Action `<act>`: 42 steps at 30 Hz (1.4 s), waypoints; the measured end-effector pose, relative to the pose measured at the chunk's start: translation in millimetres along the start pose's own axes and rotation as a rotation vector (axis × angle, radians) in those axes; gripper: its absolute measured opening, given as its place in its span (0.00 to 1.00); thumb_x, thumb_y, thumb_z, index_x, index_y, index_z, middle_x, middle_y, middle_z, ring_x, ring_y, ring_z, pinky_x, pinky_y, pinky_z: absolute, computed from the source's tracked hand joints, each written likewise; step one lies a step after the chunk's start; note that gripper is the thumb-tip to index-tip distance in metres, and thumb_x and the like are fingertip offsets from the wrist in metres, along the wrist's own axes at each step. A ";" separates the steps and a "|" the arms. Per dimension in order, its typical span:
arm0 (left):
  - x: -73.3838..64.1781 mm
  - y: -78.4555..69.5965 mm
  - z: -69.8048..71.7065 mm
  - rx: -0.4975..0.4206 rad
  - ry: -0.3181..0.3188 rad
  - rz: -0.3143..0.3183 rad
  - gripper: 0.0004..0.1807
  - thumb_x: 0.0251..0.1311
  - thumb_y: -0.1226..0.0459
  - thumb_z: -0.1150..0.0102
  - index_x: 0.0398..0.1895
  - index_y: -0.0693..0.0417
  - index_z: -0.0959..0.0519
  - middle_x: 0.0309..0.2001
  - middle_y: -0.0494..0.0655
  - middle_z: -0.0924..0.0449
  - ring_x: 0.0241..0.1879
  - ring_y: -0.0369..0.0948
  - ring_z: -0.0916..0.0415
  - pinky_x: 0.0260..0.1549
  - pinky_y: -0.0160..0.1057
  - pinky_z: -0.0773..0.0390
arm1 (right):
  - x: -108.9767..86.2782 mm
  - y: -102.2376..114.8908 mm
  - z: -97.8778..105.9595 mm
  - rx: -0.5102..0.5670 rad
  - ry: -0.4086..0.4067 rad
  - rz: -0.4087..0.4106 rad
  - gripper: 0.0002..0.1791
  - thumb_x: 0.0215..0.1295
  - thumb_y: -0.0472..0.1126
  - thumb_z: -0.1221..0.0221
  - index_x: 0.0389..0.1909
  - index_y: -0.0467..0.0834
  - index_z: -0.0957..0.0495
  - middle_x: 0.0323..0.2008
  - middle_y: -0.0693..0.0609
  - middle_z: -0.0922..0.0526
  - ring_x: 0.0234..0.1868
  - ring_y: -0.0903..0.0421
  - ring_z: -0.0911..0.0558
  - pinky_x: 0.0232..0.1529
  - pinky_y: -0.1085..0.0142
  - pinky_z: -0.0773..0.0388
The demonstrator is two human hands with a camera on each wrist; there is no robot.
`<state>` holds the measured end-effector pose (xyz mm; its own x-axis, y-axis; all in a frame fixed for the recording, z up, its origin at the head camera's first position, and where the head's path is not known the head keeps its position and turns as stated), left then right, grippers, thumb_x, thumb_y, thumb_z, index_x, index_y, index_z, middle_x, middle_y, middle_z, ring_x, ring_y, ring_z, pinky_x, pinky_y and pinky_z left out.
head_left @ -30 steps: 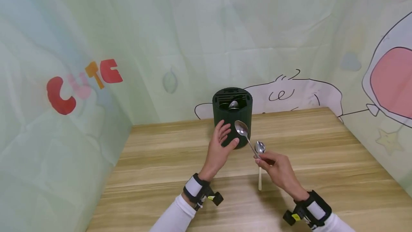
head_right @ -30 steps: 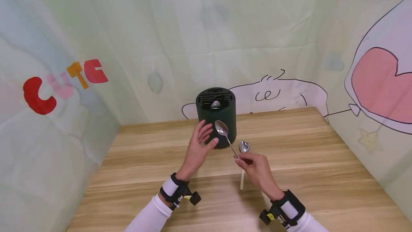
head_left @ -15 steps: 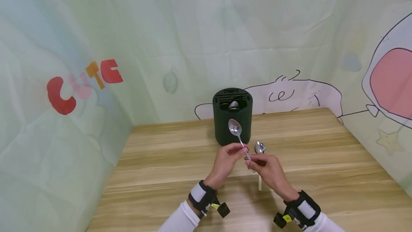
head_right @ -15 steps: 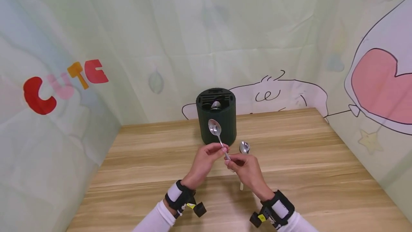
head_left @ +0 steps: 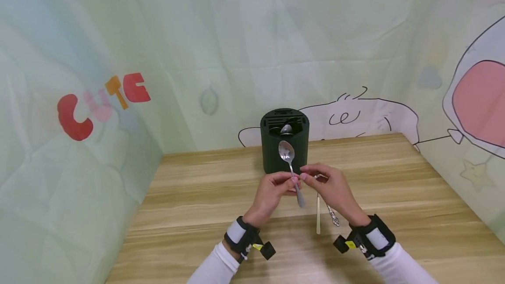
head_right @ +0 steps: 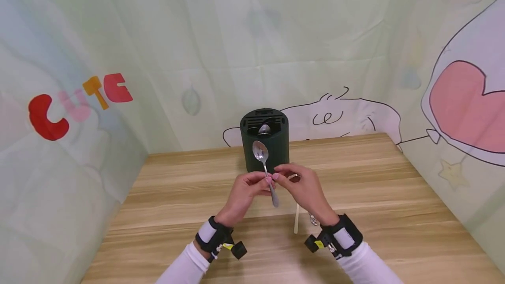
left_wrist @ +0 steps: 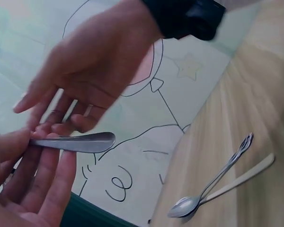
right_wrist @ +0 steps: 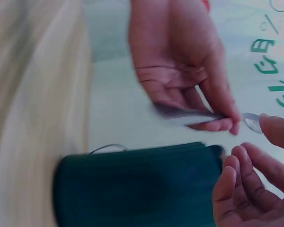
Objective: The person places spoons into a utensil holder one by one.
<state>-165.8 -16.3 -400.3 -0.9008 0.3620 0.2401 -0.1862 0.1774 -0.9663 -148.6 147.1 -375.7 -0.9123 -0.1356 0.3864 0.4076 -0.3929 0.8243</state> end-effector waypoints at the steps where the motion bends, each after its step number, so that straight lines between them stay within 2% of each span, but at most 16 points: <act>1: 1.1 -2.2 0.4 0.017 0.017 -0.010 0.10 0.60 0.65 0.44 0.42 0.60 0.20 0.38 0.58 0.19 0.39 0.48 0.22 0.39 0.57 0.24 | 4.4 4.2 0.1 0.022 0.008 0.016 0.12 0.61 0.50 0.41 0.43 0.51 0.20 0.40 0.58 0.20 0.40 0.60 0.23 0.39 0.60 0.22; 2: 1.9 -5.2 1.0 0.033 0.026 -0.018 0.10 0.60 0.66 0.44 0.42 0.60 0.20 0.37 0.58 0.19 0.39 0.48 0.22 0.38 0.57 0.24 | 8.8 8.3 -0.6 0.039 0.018 0.032 0.11 0.61 0.49 0.41 0.43 0.51 0.20 0.40 0.57 0.20 0.39 0.59 0.23 0.38 0.60 0.22; 4: 3.3 -12.6 2.8 0.061 0.038 -0.031 0.10 0.60 0.67 0.44 0.42 0.62 0.20 0.37 0.58 0.19 0.38 0.48 0.22 0.37 0.57 0.23 | 16.2 15.0 -2.8 0.085 0.034 0.035 0.09 0.61 0.47 0.41 0.41 0.51 0.20 0.38 0.56 0.19 0.35 0.58 0.22 0.30 0.63 0.23; 7: 4.3 -27.7 5.1 0.089 0.045 -0.040 0.09 0.59 0.69 0.44 0.40 0.65 0.21 0.36 0.57 0.19 0.37 0.48 0.22 0.36 0.58 0.23 | 24.3 19.9 -6.7 0.117 0.044 0.006 0.08 0.60 0.46 0.40 0.40 0.50 0.20 0.36 0.55 0.19 0.34 0.57 0.22 0.29 0.65 0.24; 9: 4.6 -38.7 6.4 0.124 0.050 -0.048 0.09 0.59 0.69 0.43 0.40 0.65 0.20 0.36 0.56 0.19 0.36 0.48 0.21 0.36 0.60 0.24 | 28.2 21.0 -8.8 0.118 0.054 -0.013 0.09 0.60 0.46 0.39 0.41 0.50 0.20 0.36 0.55 0.19 0.35 0.58 0.23 0.31 0.65 0.23; 10: 4.8 -43.8 6.7 0.145 0.056 -0.047 0.09 0.59 0.69 0.44 0.40 0.65 0.20 0.36 0.55 0.19 0.36 0.47 0.21 0.36 0.60 0.24 | 29.8 21.7 -9.5 0.122 0.060 -0.014 0.10 0.59 0.45 0.39 0.41 0.48 0.20 0.37 0.55 0.20 0.38 0.58 0.23 0.36 0.64 0.23; 11: 5.0 -48.3 6.8 0.165 0.062 -0.047 0.08 0.59 0.69 0.44 0.40 0.64 0.20 0.36 0.55 0.18 0.36 0.47 0.21 0.37 0.60 0.24 | 31.2 22.1 -10.0 0.121 0.067 -0.011 0.10 0.59 0.44 0.39 0.41 0.48 0.20 0.38 0.55 0.20 0.40 0.58 0.23 0.41 0.62 0.23; 15: 8.7 -60.0 8.4 0.221 0.071 -0.066 0.08 0.59 0.69 0.43 0.39 0.64 0.20 0.35 0.55 0.18 0.36 0.49 0.21 0.35 0.57 0.23 | 36.3 24.9 -10.6 0.140 0.085 0.025 0.09 0.60 0.43 0.40 0.40 0.46 0.19 0.39 0.55 0.20 0.42 0.57 0.24 0.46 0.57 0.24; 21: 23.0 -83.2 9.2 0.289 0.034 -0.166 0.06 0.58 0.69 0.42 0.35 0.64 0.20 0.33 0.55 0.19 0.33 0.49 0.21 0.30 0.48 0.19 | 51.8 37.5 -2.5 0.197 0.047 0.036 0.11 0.61 0.45 0.40 0.41 0.44 0.20 0.38 0.52 0.19 0.41 0.56 0.23 0.46 0.60 0.24; 26: 40.2 -111.9 9.1 0.361 0.017 -0.278 0.06 0.58 0.69 0.42 0.36 0.64 0.21 0.33 0.56 0.19 0.34 0.47 0.22 0.29 0.43 0.19 | 76.4 58.2 8.4 0.228 -0.008 0.126 0.12 0.61 0.44 0.41 0.41 0.41 0.21 0.35 0.49 0.19 0.37 0.54 0.21 0.41 0.64 0.23; 32: 55.5 -138.7 11.6 0.403 0.002 -0.330 0.07 0.58 0.71 0.43 0.38 0.66 0.21 0.34 0.58 0.19 0.34 0.47 0.21 0.30 0.43 0.19 | 100.6 77.6 18.2 0.203 -0.059 0.200 0.10 0.61 0.44 0.41 0.40 0.44 0.20 0.35 0.51 0.19 0.37 0.55 0.22 0.40 0.64 0.23; 36: 65.4 -149.5 14.3 0.414 -0.039 -0.357 0.07 0.57 0.71 0.42 0.38 0.66 0.21 0.33 0.59 0.20 0.33 0.49 0.22 0.30 0.44 0.19 | 113.3 90.5 22.1 0.207 -0.080 0.210 0.10 0.61 0.43 0.41 0.41 0.43 0.21 0.34 0.49 0.19 0.37 0.55 0.23 0.39 0.65 0.24; 40: 85.0 -143.0 25.6 0.393 -0.082 -0.387 0.06 0.56 0.66 0.40 0.36 0.59 0.20 0.31 0.52 0.19 0.32 0.45 0.22 0.30 0.42 0.19 | 117.7 115.2 26.0 0.201 -0.084 0.211 0.09 0.63 0.38 0.43 0.41 0.38 0.22 0.35 0.43 0.21 0.39 0.53 0.24 0.41 0.64 0.26; 42: 90.1 -144.8 28.4 0.393 -0.099 -0.395 0.06 0.56 0.66 0.39 0.36 0.58 0.20 0.31 0.51 0.19 0.31 0.44 0.22 0.30 0.40 0.19 | 118.4 127.6 28.3 0.183 -0.081 0.208 0.09 0.63 0.36 0.44 0.41 0.35 0.23 0.36 0.42 0.22 0.40 0.53 0.25 0.43 0.62 0.27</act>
<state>-231.1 -35.3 -241.4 -0.7619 0.2467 0.5989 -0.6316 -0.0786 -0.7713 -203.4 106.6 -213.0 -0.8050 -0.1205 0.5808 0.5930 -0.1923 0.7819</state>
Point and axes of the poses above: each hand's wrist, its own x-axis towards the middle knuckle, its own z-axis out of the back of the hand, y = z × x, the point moved 4 cm from there along x, towards the middle knuckle
